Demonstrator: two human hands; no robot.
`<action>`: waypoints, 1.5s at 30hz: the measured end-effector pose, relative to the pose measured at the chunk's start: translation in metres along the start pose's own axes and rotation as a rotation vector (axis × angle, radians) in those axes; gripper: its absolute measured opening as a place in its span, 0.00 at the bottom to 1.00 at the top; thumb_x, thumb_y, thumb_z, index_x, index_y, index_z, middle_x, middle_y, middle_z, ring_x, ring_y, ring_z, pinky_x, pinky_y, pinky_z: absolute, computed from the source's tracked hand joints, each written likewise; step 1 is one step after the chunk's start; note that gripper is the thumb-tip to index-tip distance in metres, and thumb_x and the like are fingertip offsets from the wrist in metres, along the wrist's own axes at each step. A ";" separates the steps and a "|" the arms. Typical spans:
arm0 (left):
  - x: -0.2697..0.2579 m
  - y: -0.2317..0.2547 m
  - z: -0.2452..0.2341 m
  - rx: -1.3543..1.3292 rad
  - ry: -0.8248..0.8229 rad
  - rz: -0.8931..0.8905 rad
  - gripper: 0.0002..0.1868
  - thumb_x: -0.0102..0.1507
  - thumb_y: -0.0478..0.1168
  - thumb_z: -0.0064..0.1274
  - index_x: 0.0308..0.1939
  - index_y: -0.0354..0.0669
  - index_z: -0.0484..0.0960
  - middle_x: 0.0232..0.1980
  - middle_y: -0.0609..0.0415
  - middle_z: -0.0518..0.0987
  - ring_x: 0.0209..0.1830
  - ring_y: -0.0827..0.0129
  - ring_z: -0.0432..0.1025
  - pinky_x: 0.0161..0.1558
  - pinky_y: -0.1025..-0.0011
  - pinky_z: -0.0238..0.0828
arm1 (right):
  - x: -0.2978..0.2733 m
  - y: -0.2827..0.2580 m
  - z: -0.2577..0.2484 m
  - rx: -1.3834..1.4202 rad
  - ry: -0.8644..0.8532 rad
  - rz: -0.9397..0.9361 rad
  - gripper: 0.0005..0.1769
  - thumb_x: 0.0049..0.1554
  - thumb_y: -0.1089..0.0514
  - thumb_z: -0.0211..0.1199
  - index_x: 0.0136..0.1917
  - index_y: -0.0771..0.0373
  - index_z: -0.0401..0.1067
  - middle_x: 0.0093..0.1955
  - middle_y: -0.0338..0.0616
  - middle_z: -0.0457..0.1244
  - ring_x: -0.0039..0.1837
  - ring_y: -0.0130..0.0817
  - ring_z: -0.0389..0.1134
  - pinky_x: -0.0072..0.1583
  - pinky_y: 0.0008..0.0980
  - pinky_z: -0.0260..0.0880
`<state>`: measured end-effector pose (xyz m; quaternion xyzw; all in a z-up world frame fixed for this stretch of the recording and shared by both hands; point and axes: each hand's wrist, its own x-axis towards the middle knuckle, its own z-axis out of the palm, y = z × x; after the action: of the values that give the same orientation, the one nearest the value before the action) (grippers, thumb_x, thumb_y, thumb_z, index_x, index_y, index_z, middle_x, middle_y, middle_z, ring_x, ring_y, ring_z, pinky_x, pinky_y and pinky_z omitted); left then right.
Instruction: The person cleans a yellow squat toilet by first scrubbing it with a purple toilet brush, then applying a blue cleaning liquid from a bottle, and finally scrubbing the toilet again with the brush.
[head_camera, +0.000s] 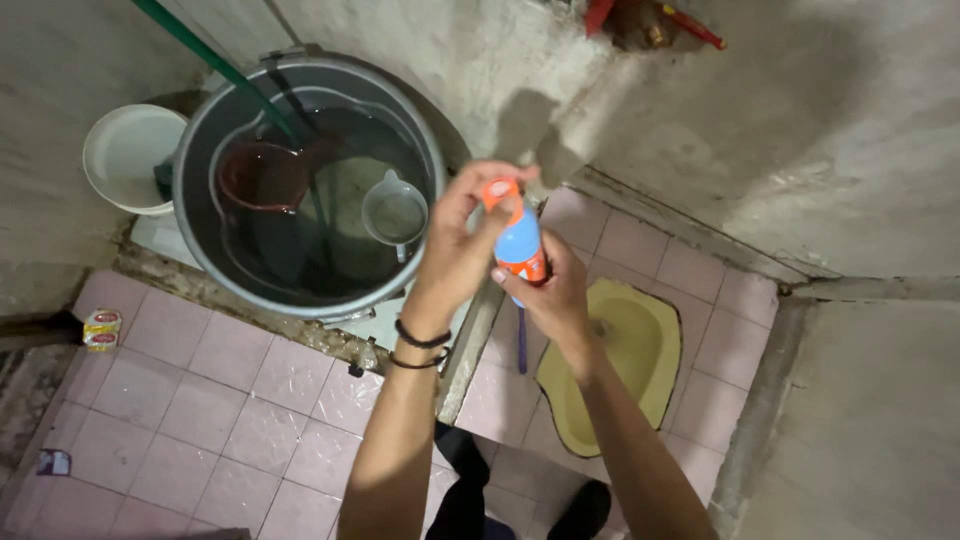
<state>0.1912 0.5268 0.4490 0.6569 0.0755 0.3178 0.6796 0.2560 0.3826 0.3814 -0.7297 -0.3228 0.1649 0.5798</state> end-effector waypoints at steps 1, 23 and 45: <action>0.002 0.000 0.001 0.116 -0.005 0.079 0.13 0.69 0.31 0.61 0.55 0.34 0.77 0.62 0.49 0.81 0.64 0.72 0.73 0.66 0.72 0.66 | 0.002 -0.001 0.002 -0.050 0.005 -0.017 0.24 0.50 0.62 0.75 0.59 0.65 0.71 0.49 0.39 0.67 0.51 0.23 0.67 0.55 0.28 0.71; 0.006 -0.053 -0.052 -0.007 0.192 -0.181 0.37 0.74 0.57 0.39 0.78 0.34 0.56 0.80 0.40 0.60 0.82 0.53 0.56 0.79 0.59 0.50 | 0.202 -0.016 -0.004 -0.204 0.384 -0.369 0.23 0.58 0.52 0.80 0.57 0.63 0.71 0.44 0.40 0.66 0.45 0.29 0.65 0.48 0.31 0.68; 0.216 -0.124 -0.029 0.339 -0.072 0.089 0.47 0.57 0.28 0.49 0.81 0.42 0.51 0.82 0.40 0.58 0.84 0.51 0.52 0.79 0.64 0.51 | 0.331 0.012 0.009 -0.392 0.464 -0.461 0.22 0.59 0.62 0.71 0.62 0.67 0.64 0.52 0.57 0.68 0.55 0.57 0.70 0.58 0.47 0.69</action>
<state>0.3875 0.6742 0.3965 0.7758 0.0747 0.3064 0.5465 0.4977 0.6064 0.4119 -0.7529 -0.3641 -0.2046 0.5086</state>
